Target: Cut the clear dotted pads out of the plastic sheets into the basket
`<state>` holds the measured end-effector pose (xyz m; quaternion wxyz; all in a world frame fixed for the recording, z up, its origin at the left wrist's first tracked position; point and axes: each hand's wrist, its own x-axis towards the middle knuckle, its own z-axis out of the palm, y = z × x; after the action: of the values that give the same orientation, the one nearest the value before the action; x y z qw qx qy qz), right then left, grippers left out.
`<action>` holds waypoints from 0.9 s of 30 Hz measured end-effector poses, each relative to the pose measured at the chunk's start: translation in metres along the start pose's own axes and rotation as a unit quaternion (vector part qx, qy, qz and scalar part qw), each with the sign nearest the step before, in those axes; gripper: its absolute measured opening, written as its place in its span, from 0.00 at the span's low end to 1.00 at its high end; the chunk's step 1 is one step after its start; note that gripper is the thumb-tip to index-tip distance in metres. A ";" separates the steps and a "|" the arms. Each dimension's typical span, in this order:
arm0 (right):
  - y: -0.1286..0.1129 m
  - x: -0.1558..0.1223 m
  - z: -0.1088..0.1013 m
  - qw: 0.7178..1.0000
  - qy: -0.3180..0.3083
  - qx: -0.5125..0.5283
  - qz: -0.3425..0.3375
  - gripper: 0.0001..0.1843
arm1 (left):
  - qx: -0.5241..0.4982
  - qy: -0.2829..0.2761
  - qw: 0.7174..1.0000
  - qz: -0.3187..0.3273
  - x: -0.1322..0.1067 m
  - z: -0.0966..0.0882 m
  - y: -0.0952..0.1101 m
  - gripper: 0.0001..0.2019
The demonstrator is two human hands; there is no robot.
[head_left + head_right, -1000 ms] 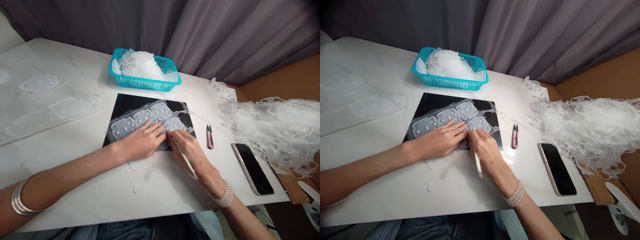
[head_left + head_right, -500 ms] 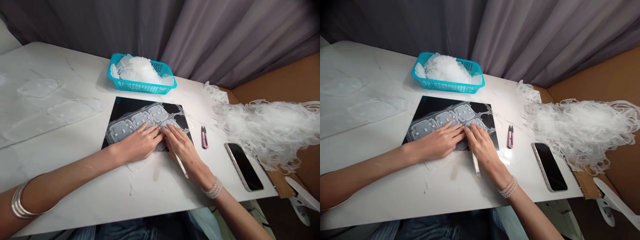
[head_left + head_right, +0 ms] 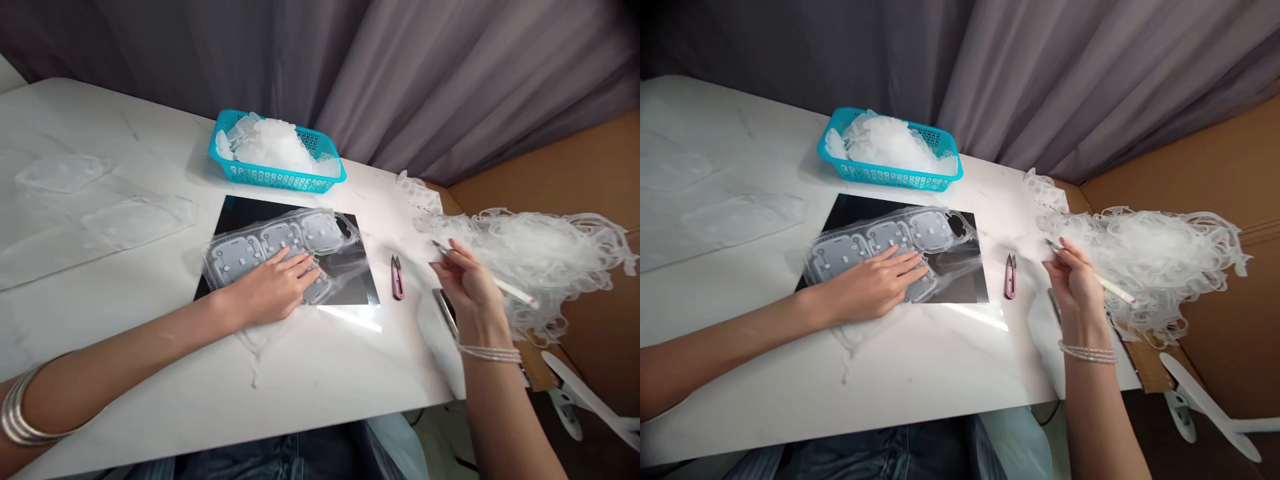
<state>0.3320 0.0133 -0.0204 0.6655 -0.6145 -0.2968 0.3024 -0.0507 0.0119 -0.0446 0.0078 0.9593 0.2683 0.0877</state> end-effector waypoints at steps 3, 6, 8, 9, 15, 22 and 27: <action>-0.009 0.021 -0.024 0.997 -0.002 0.058 -0.049 0.10 | -0.028 0.001 1.000 -0.006 0.002 -0.004 -0.002 0.21; -0.018 -0.001 -0.008 0.992 -0.047 0.083 -0.078 0.11 | -0.079 0.037 0.996 -0.029 0.008 -0.009 -0.010 0.19; -0.023 -0.027 0.018 0.989 -0.110 0.066 -0.076 0.13 | -0.096 0.087 0.990 -0.052 0.015 -0.015 -0.015 0.17; -0.025 -0.040 0.031 0.985 -0.147 0.050 -0.075 0.12 | -0.092 0.110 0.988 -0.056 0.019 -0.019 -0.017 0.16; -0.046 -0.090 0.078 0.969 -0.233 -0.018 -0.080 0.14 | 0.057 0.088 0.989 0.105 0.050 -0.034 0.004 0.11; -0.066 -0.107 0.078 0.962 -0.242 -0.044 -0.118 0.18 | -0.128 0.113 0.985 -0.002 0.058 -0.030 0.017 0.10; -0.057 -0.125 0.095 0.958 -0.267 -0.002 -0.107 0.18 | -0.551 0.098 0.815 -0.149 0.056 -0.047 0.011 0.31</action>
<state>0.1809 -0.0254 0.0403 0.5895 -0.4772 -0.5284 0.3817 -0.0065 0.0298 0.0120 0.5216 0.7294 0.3141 0.3118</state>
